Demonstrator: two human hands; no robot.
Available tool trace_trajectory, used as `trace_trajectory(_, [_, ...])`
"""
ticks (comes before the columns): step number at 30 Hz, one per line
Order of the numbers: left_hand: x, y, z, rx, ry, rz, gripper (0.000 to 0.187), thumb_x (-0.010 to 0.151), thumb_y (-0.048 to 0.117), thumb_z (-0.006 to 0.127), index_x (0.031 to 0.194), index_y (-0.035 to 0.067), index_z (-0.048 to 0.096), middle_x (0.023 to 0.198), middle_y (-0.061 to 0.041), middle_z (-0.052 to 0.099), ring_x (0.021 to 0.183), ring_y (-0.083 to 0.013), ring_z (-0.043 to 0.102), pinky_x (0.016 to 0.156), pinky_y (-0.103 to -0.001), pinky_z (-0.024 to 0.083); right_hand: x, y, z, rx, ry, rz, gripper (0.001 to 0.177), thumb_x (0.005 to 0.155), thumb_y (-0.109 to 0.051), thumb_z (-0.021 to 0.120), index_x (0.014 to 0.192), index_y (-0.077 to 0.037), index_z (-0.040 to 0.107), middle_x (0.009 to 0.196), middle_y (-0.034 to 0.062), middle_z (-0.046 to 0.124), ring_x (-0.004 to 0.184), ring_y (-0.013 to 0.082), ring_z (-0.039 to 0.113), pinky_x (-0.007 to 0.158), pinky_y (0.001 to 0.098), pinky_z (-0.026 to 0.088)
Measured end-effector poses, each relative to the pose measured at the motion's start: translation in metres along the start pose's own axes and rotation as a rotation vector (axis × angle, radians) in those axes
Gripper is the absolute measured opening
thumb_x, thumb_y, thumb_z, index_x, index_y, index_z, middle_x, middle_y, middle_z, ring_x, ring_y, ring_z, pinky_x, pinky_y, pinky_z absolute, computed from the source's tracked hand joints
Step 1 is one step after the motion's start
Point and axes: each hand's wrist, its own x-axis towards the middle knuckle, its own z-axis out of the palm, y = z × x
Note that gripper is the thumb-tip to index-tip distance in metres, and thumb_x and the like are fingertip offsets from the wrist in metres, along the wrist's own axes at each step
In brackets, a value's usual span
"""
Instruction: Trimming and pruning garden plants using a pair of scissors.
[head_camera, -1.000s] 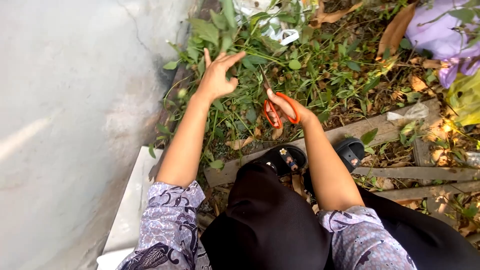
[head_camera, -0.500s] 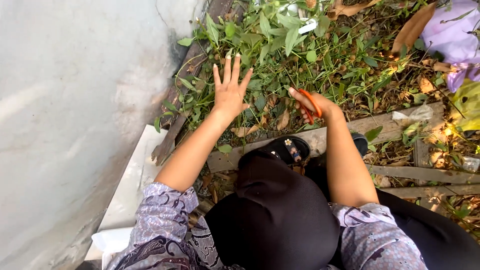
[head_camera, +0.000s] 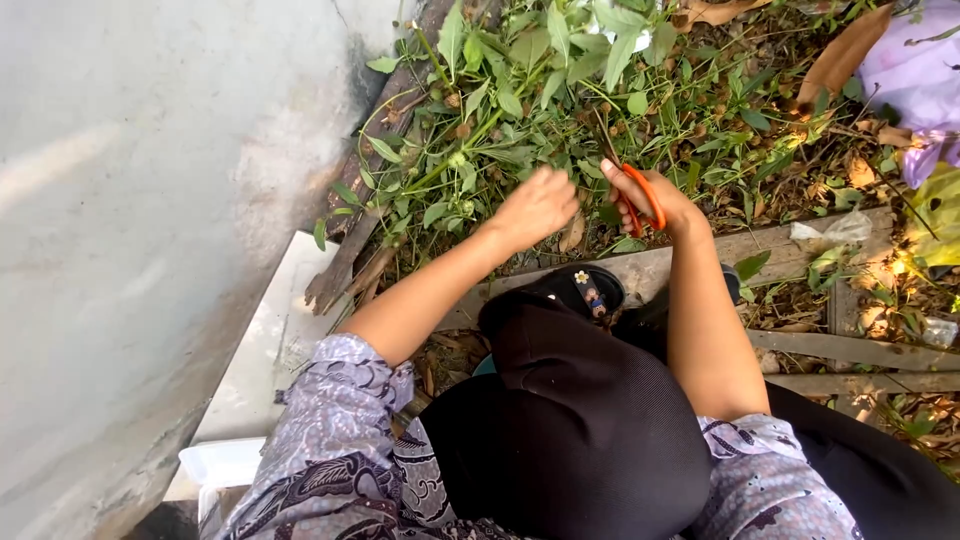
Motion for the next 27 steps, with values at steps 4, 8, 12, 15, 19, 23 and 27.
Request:
trace_trajectory(4, [-0.001, 0.003, 0.045, -0.066, -0.113, 0.094, 0.039, 0.072, 0.017, 0.078, 0.11, 0.017, 0.074, 0.121, -0.002, 0.064, 0.131, -0.0273, 0.05, 0.112, -0.048, 0.035, 0.0, 0.005, 0.002, -0.008, 0.001, -0.011, 0.075, 0.088, -0.078, 0.053, 0.077, -0.004, 0.06, 0.06, 0.0031, 0.054, 0.051, 0.018, 0.06, 0.049, 0.0348, 0.053])
trace_trajectory(8, [-0.006, -0.001, 0.044, -0.019, -0.363, 0.039, 0.032, 0.07, 0.015, 0.075, 0.102, 0.021, 0.077, 0.122, 0.002, 0.065, 0.134, -0.0247, 0.045, 0.119, -0.049, 0.019, 0.002, 0.011, 0.005, -0.043, -0.006, -0.008, 0.075, 0.086, -0.079, 0.054, 0.08, -0.004, 0.06, 0.06, 0.0029, 0.054, 0.051, 0.0173, 0.06, 0.047, 0.0343, 0.053])
trace_trajectory(12, [-0.007, -0.02, 0.053, -0.162, -0.359, -0.111, 0.014, 0.09, 0.011, 0.07, 0.098, 0.017, 0.079, 0.121, 0.001, 0.069, 0.137, -0.0218, 0.048, 0.123, -0.042, 0.025, 0.002, 0.014, 0.008, -0.09, 0.005, 0.021, 0.077, 0.085, -0.08, 0.053, 0.078, -0.004, 0.062, 0.059, 0.0037, 0.055, 0.051, 0.0177, 0.061, 0.046, 0.0339, 0.053])
trace_trajectory(15, [0.004, -0.038, 0.054, -0.289, -0.167, -0.207, 0.02, 0.094, 0.008, 0.067, 0.111, 0.015, 0.076, 0.121, -0.004, 0.07, 0.124, -0.0239, 0.058, 0.117, -0.041, 0.038, 0.003, 0.012, 0.01, -0.066, 0.0, 0.034, 0.076, 0.086, -0.08, 0.053, 0.079, -0.005, 0.06, 0.058, 0.0044, 0.054, 0.05, 0.0194, 0.059, 0.047, 0.0345, 0.052])
trace_trajectory(19, [0.019, -0.061, 0.013, -0.473, -0.055, -0.311, 0.022, 0.094, 0.013, 0.065, 0.115, 0.014, 0.073, 0.119, -0.008, 0.069, 0.115, -0.0239, 0.062, 0.111, -0.039, 0.045, 0.003, 0.01, 0.007, -0.027, 0.0, 0.035, 0.074, 0.087, -0.078, 0.054, 0.079, -0.005, 0.06, 0.058, 0.0042, 0.054, 0.051, 0.0189, 0.059, 0.049, 0.0348, 0.053])
trace_trajectory(23, [0.021, -0.083, -0.005, -0.735, 0.261, -0.458, 0.021, 0.105, 0.024, 0.058, 0.11, 0.014, 0.075, 0.124, -0.01, 0.07, 0.114, -0.0242, 0.064, 0.105, -0.041, 0.049, -0.002, 0.003, 0.001, 0.073, -0.042, -0.035, 0.071, 0.091, -0.075, 0.053, 0.08, -0.005, 0.059, 0.06, 0.003, 0.052, 0.053, 0.0184, 0.057, 0.054, 0.0356, 0.052])
trace_trajectory(27, [0.014, -0.101, -0.078, -1.128, 0.417, -0.799, 0.032, 0.11, 0.029, 0.045, 0.11, 0.016, 0.074, 0.111, -0.004, 0.077, 0.086, -0.018, 0.064, 0.083, -0.035, 0.056, -0.011, -0.006, -0.003, 0.14, -0.117, -0.118, 0.068, 0.095, -0.072, 0.049, 0.082, -0.006, 0.058, 0.061, 0.0034, 0.05, 0.055, 0.0189, 0.055, 0.055, 0.0361, 0.05])
